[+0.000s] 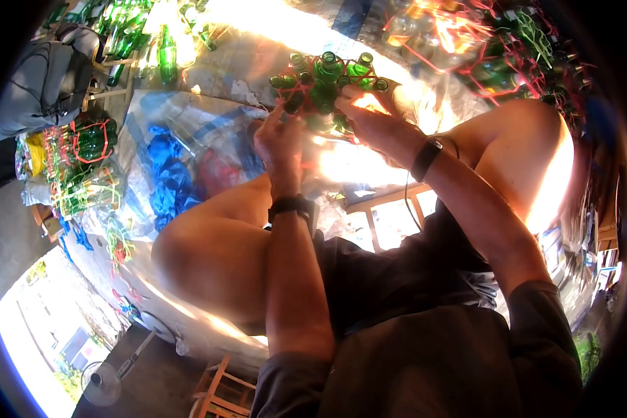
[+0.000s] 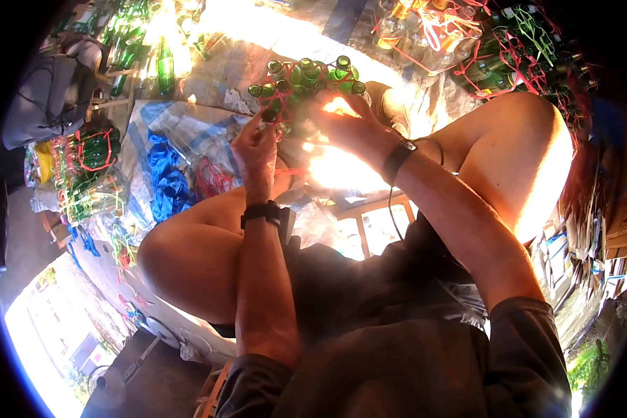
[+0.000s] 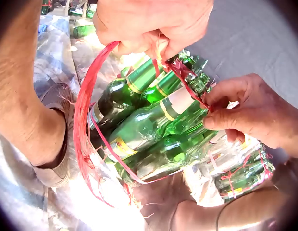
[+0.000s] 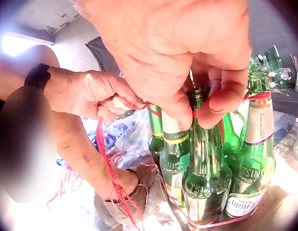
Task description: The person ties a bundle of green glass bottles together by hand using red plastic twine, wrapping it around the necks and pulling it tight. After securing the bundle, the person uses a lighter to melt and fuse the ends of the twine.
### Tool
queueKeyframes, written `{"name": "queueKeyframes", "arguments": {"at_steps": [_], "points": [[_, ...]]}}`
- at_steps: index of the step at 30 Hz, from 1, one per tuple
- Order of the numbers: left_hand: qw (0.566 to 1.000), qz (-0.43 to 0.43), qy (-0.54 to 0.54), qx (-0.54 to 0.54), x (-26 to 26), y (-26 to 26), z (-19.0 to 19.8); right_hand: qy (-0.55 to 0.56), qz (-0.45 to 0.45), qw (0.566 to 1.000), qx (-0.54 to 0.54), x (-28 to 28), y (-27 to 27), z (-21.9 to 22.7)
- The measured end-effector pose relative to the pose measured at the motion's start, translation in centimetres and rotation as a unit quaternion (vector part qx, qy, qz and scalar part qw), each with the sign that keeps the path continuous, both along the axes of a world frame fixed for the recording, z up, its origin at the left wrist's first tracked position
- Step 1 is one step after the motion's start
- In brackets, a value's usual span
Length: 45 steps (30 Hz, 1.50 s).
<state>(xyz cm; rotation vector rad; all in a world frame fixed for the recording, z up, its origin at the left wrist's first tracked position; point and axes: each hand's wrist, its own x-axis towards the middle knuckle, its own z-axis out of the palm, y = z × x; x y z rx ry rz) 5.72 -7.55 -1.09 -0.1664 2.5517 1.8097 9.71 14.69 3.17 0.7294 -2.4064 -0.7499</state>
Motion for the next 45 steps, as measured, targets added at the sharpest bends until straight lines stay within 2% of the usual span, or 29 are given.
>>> {"name": "queueKeyframes", "arguments": {"at_steps": [1, 5, 6, 7, 8, 10, 11, 12, 14, 16, 18, 21, 25, 27, 28, 30, 31, 32, 34, 35, 36, 37, 38, 39, 40, 41, 42, 43, 45], "points": [[1.000, -0.001, 0.000, 0.000, 0.1, 0.2, 0.1, -0.163, 0.029, 0.966, -0.200, 0.2, 0.0, 0.5], [1.000, -0.006, 0.004, -0.007, 1.0, 1.4, 1.3, -0.254, -0.002, 0.953, -0.167, 0.5, 1.9, -2.9], [0.999, -0.005, -0.026, 0.027, 1.4, 1.8, 1.8, -0.415, -0.041, 0.751, -0.512, 0.9, 2.1, -1.9], [0.999, -0.007, -0.025, 0.027, 1.9, 2.5, 2.8, -0.497, -0.071, 0.408, -0.762, 1.1, 2.4, -0.5], [0.997, -0.032, -0.017, 0.065, 2.5, 3.1, 3.7, -0.495, -0.071, 0.408, -0.763, 1.1, 2.7, 1.0], [0.993, -0.058, -0.009, 0.102, 2.8, 3.3, 3.3, -0.450, -0.148, 0.484, -0.735, 0.5, 3.1, 4.4], [0.987, -0.115, 0.102, 0.042, 2.3, 3.0, 1.7, -0.449, -0.175, 0.443, -0.756, 0.3, 3.1, 5.7], [0.962, -0.171, 0.211, -0.018, 2.1, 2.7, -0.1, -0.448, -0.174, 0.443, -0.757, -0.3, 3.6, 4.7], [0.976, -0.152, 0.159, -0.011, 2.5, 3.0, -1.4, -0.496, -0.122, 0.630, -0.585, -2.4, 5.2, 1.9], [0.985, -0.091, 0.104, -0.099, 3.1, 3.5, -1.0, -0.463, -0.099, 0.642, -0.603, -1.4, 5.1, 1.9], [0.981, -0.103, 0.132, -0.099, 3.2, 3.5, -0.6, -0.274, -0.030, 0.851, -0.448, -0.6, 4.8, 1.3], [0.973, -0.137, 0.171, -0.069, 3.2, 3.2, 0.2, -0.355, -0.060, 0.810, -0.462, -1.4, 4.8, 1.6], [0.971, -0.172, 0.165, 0.013, 3.2, 3.5, 0.7, -0.265, -0.066, 0.846, -0.459, -1.3, 3.8, 1.8], [0.971, -0.170, 0.157, 0.062, 3.3, 4.1, 0.8, -0.275, -0.080, 0.673, -0.682, -0.7, 2.6, 3.4], [0.969, -0.167, 0.146, 0.112, 3.3, 4.3, 0.8, -0.273, -0.078, 0.673, -0.683, -0.8, 2.8, 3.6], [0.963, -0.184, 0.161, 0.113, 3.2, 4.2, 0.4, -0.323, -0.099, 0.790, -0.511, -0.9, 3.1, 4.3], [0.958, -0.198, 0.173, 0.115, 3.2, 4.0, 0.0, -0.383, -0.076, 0.757, -0.524, -0.8, 3.2, 4.6], [0.957, -0.200, 0.175, 0.114, 3.2, 3.8, -0.4, -0.392, -0.009, 0.693, -0.604, 0.4, 2.8, 4.8], [0.976, -0.177, 0.081, 0.099, 3.0, 2.8, -2.1, -0.336, -0.048, 0.774, -0.534, 0.0, 1.1, 0.3], [0.976, -0.178, 0.082, 0.097, 3.3, 3.5, -0.6, -0.334, -0.047, 0.774, -0.536, 0.0, 0.7, 0.4], [0.985, -0.075, -0.061, 0.146, 3.9, 4.8, 2.2, -0.390, -0.052, 0.701, -0.595, 0.3, 0.2, 0.5], [0.960, 0.031, -0.202, 0.190, 4.3, 5.4, 3.3, -0.442, -0.057, 0.619, -0.647, 0.7, -0.4, 0.8], [0.961, 0.032, -0.200, 0.189, 4.3, 5.0, 3.0, -0.489, -0.060, 0.530, -0.691, 1.2, -1.1, 1.2], [0.976, -0.136, 0.016, 0.171, 4.2, 4.0, 1.5, -0.531, -0.062, 0.434, -0.725, 1.6, -1.7, 1.4], [0.917, -0.293, 0.230, 0.139, 4.1, 3.9, 2.4, -0.567, -0.063, 0.334, -0.750, 1.9, -2.2, 1.3], [0.918, -0.292, 0.231, 0.138, 4.6, 4.1, 3.3, -0.348, 0.166, 0.532, -0.754, 2.5, -3.0, -0.1], [0.969, -0.146, -0.028, 0.198, 5.7, 5.8, 8.1, -0.348, 0.167, 0.531, -0.754, 2.3, -3.0, -0.7], [0.928, 0.014, -0.283, 0.241, 6.4, 6.9, 10.7, -0.405, 0.133, 0.551, -0.717, 1.8, -2.9, -1.1], [0.914, 0.054, -0.281, 0.288, 6.6, 7.3, 10.3, -0.460, 0.098, 0.566, -0.677, 1.6, -3.3, -2.2]]}}
